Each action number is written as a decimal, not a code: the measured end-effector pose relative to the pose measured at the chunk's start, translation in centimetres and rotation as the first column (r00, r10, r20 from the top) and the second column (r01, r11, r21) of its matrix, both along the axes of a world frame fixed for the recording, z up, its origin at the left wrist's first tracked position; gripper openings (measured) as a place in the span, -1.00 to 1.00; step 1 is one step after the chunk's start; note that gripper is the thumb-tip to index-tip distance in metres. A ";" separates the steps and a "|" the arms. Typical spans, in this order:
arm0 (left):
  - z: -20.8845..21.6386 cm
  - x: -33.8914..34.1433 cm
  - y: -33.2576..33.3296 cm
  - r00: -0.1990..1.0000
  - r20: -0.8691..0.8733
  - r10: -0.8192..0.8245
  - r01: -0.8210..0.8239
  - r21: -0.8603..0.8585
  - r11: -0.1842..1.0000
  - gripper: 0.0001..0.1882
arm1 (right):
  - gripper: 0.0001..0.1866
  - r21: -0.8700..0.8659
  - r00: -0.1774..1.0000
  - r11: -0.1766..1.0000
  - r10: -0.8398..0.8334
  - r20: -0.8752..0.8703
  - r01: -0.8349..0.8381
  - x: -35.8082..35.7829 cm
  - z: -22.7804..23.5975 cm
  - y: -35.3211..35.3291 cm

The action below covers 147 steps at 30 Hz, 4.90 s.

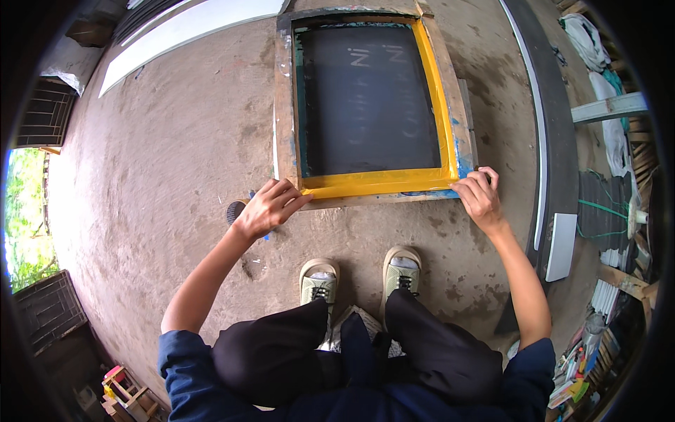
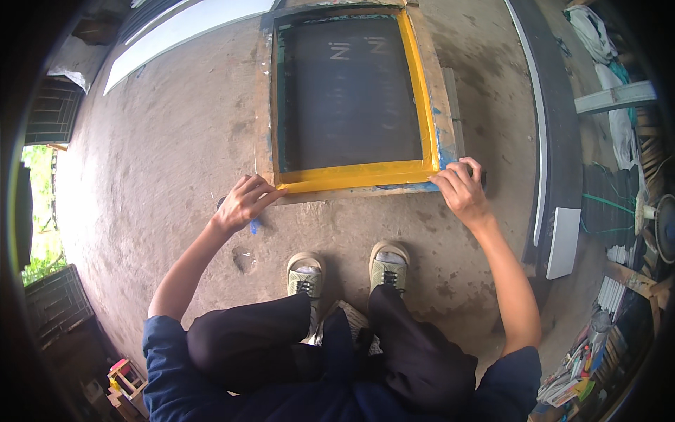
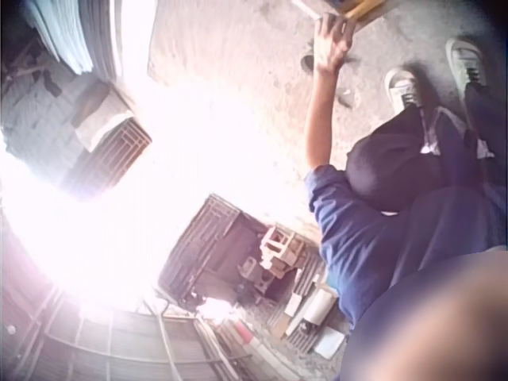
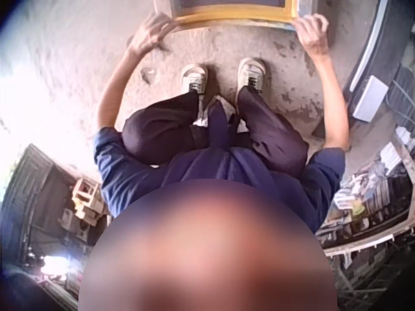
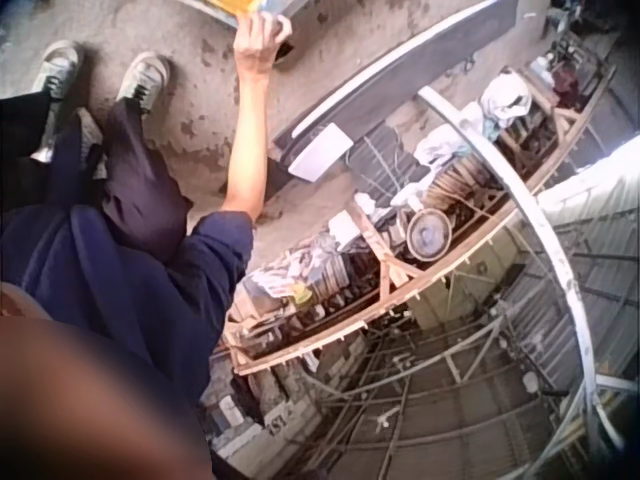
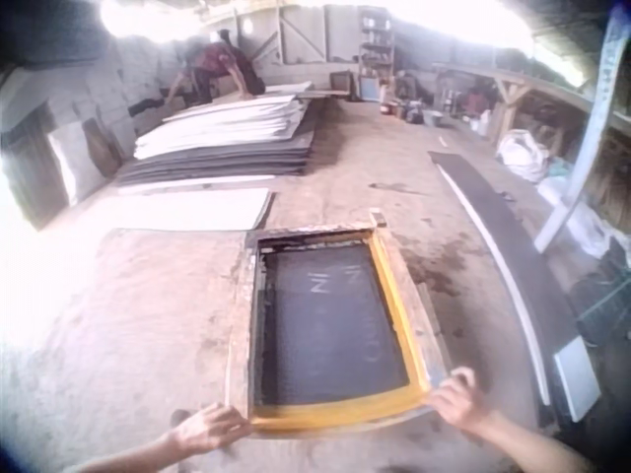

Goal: The person applies yellow masking tape around the edges of a rectangular frame lying on the floor. They measure, cut, and smooth the tape along each side, adjusting and overlapping pieces to cover the frame's perimeter.

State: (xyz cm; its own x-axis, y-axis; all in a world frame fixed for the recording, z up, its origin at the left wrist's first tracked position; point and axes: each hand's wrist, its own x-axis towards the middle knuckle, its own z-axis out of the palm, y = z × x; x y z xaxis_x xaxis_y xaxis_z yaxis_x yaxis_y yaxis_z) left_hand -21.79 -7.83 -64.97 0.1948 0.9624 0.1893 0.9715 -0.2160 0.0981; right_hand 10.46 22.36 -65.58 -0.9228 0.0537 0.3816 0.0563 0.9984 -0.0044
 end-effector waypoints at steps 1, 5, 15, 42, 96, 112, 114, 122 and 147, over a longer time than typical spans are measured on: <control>0.0 0.0 0.0 1.000 0.004 -0.008 0.008 -0.009 1.000 -0.49 | -0.80 0.017 1.000 1.000 -0.003 0.007 0.003 0.1 -0.1 0.0; -0.1 0.0 0.0 1.000 0.018 -0.023 0.024 -0.040 0.999 -0.49 | -0.78 0.065 1.000 0.998 0.011 0.016 -0.012 0.4 -0.5 0.0; -0.1 1.2 -1.7 0.992 -0.073 0.106 -0.112 -0.086 0.990 -0.44 | -0.67 0.122 0.996 0.991 -0.059 0.069 0.051 2.8 -0.6 -1.4; -2.1 6.3 -3.8 0.887 0.017 0.462 -0.461 -0.012 0.887 -0.21 | -0.51 -0.170 0.920 0.905 -0.391 0.027 0.390 -1.0 -3.4 -8.3; -3.2 13.9 20.6 0.756 0.655 -0.007 0.216 -0.238 0.947 -0.61 | -0.40 -0.995 0.632 0.076 -0.769 -0.099 -0.064 -1.4 -6.7 -3.9; -0.9 19.0 22.6 0.981 0.193 0.025 -0.002 -0.119 0.993 -0.74 | -0.54 -0.981 0.618 0.176 -0.781 -0.089 0.081 -1.4 -6.9 -3.8; -1.0 18.0 22.7 0.846 0.477 0.238 -0.119 -0.265 0.957 -0.74 | -0.56 -0.976 0.627 0.195 -0.773 -0.096 0.092 -1.4 -6.8 -3.7; -1.7 16.1 24.5 0.586 0.586 0.560 -0.090 -0.639 0.764 -0.64 | -0.60 -0.980 0.634 0.173 -0.770 -0.074 0.096 -1.3 -6.4 -3.9; -2.8 5.8 6.4 0.991 0.132 0.000 0.036 -0.273 0.961 -0.11 | -0.51 -0.302 0.761 0.725 -0.649 0.001 0.619 -1.6 -4.3 -5.9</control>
